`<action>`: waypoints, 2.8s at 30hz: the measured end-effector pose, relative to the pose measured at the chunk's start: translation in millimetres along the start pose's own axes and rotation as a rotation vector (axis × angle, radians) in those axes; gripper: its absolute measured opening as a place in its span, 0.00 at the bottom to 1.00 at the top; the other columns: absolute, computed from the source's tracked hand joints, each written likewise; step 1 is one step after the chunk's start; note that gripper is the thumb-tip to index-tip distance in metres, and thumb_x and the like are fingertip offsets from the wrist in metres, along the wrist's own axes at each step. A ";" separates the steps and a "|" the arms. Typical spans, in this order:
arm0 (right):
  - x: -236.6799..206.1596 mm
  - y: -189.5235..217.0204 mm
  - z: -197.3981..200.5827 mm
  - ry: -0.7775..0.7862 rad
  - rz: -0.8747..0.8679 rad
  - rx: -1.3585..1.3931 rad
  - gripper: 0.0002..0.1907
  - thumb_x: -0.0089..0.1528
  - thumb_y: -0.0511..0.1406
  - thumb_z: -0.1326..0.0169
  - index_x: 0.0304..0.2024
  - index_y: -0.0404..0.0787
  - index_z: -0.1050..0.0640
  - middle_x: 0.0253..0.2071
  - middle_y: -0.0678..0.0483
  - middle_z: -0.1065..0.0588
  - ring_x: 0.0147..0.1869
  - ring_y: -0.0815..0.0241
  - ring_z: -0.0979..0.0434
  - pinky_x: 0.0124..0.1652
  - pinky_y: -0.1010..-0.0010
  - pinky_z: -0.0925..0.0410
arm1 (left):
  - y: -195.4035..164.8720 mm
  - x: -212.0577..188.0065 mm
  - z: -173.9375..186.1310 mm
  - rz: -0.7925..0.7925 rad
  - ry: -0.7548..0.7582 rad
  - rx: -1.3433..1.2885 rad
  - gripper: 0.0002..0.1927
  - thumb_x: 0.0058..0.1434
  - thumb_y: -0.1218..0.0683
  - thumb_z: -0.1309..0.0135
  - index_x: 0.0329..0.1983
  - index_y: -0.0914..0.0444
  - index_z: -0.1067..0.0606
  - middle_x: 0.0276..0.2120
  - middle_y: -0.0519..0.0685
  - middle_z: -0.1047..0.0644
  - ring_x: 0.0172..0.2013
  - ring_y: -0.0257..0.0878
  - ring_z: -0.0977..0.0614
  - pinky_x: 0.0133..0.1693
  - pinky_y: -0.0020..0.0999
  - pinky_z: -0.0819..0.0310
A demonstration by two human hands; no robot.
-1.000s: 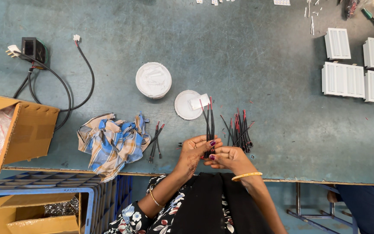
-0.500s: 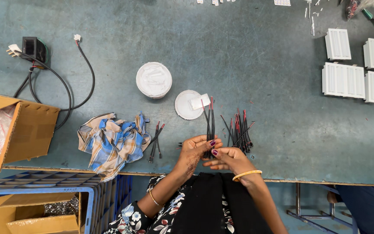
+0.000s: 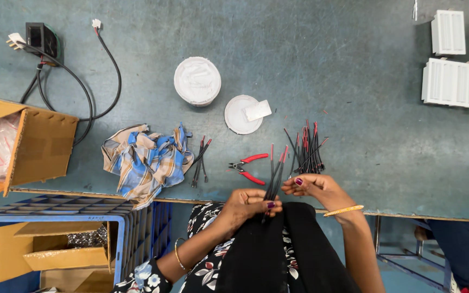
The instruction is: The person strips the insulation from the ends of black wires using red-handled pliers. They gather the wires, strip them in small batches, and place the finished pieces on the table.
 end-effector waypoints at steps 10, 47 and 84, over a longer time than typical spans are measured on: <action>2.3 -1.6 -8.7 0.040 -0.011 0.052 0.22 0.67 0.42 0.51 0.52 0.31 0.20 0.46 0.46 0.17 0.52 0.57 0.16 0.54 0.66 0.27 | 5.1 -11.7 6.7 0.019 0.034 0.155 0.15 0.64 0.62 0.42 0.52 0.76 0.23 0.45 0.58 0.16 0.46 0.41 0.14 0.51 0.28 0.19; 28.5 -4.9 -64.4 0.058 -0.121 0.196 0.14 0.64 0.32 0.47 0.47 0.28 0.20 0.41 0.46 0.17 0.45 0.59 0.14 0.45 0.73 0.24 | -27.8 16.8 15.6 -0.297 -0.233 -0.140 0.22 0.65 0.56 0.44 0.58 0.75 0.27 0.50 0.60 0.19 0.51 0.43 0.16 0.52 0.33 0.20; 39.5 -15.8 -68.2 0.089 -0.101 0.330 0.11 0.64 0.31 0.43 0.45 0.28 0.21 0.40 0.48 0.19 0.44 0.59 0.16 0.48 0.73 0.24 | -32.8 23.6 16.0 -0.276 -0.247 -0.154 0.22 0.64 0.55 0.43 0.57 0.73 0.26 0.50 0.58 0.18 0.50 0.41 0.15 0.51 0.32 0.20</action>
Point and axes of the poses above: each hand's wrist, its own x-axis towards the middle knuckle, its own z-axis out of the back of the hand, y = z × x, the point moved 5 cm from there along x, towards the middle knuckle
